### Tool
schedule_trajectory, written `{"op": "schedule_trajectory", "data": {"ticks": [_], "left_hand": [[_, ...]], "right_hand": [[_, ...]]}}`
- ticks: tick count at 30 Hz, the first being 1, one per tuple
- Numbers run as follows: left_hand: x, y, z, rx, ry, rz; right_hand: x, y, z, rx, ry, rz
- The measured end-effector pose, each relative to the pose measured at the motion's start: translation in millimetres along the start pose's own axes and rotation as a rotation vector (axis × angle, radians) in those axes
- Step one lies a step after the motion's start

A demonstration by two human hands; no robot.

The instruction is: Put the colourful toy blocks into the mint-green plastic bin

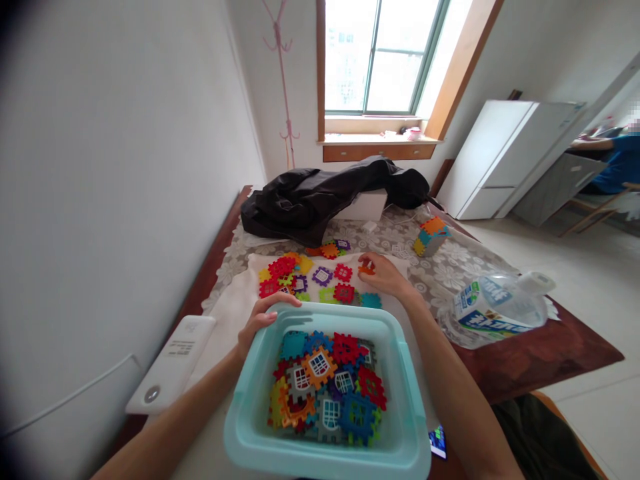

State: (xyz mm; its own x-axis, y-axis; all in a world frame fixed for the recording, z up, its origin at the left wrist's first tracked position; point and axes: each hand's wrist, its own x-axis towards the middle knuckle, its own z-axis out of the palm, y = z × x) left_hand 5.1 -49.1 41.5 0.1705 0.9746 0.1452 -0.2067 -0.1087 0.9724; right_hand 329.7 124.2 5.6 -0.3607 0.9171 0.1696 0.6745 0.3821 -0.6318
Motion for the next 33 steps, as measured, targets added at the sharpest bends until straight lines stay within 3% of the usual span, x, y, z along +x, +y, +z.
{"op": "schedule_trajectory", "data": {"ticks": [3, 7, 13, 17, 20, 23, 25, 27, 29, 33], "left_hand": [[-0.2, 0.0, -0.2, 0.022, 0.019, -0.003], [-0.2, 0.6, 1.0, 0.013, 0.025, -0.007], [-0.2, 1.9, 3.1, -0.013, 0.035, -0.016], [0.6, 2.5, 3.6, -0.026, 0.026, -0.023], [1.4, 3.1, 3.6, -0.036, 0.014, -0.025], [1.9, 1.6, 2.2, -0.044, 0.016, -0.031], [1.5, -0.4, 0.6, -0.033, 0.015, -0.041], [0.7, -2.1, -0.8, -0.022, 0.023, -0.051], [0.0, -2.7, -1.0, -0.009, 0.033, -0.053], [0.6, -0.5, 0.9, 0.016, 0.040, -0.030]], "right_hand": [[-4.0, -16.3, 1.4, 0.144, -0.078, -0.083], [-15.8, -40.2, 10.8, -0.005, -0.256, -0.158], [-22.8, -43.5, 21.6, -0.076, -0.247, -0.177], [-14.3, -37.2, 20.3, -0.074, -0.175, -0.192], [-7.9, -36.4, 12.6, 0.157, -0.080, -0.080], [-11.3, -45.6, 0.0, 0.612, 0.006, 0.009], [-18.5, -55.8, -7.1, 0.853, -0.043, -0.041], [-24.5, -64.5, -9.3, 0.962, -0.174, -0.150], [-24.8, -67.0, -4.2, 0.938, -0.201, -0.220], [-10.3, -47.1, 22.7, 0.427, 0.069, -0.078]]}}
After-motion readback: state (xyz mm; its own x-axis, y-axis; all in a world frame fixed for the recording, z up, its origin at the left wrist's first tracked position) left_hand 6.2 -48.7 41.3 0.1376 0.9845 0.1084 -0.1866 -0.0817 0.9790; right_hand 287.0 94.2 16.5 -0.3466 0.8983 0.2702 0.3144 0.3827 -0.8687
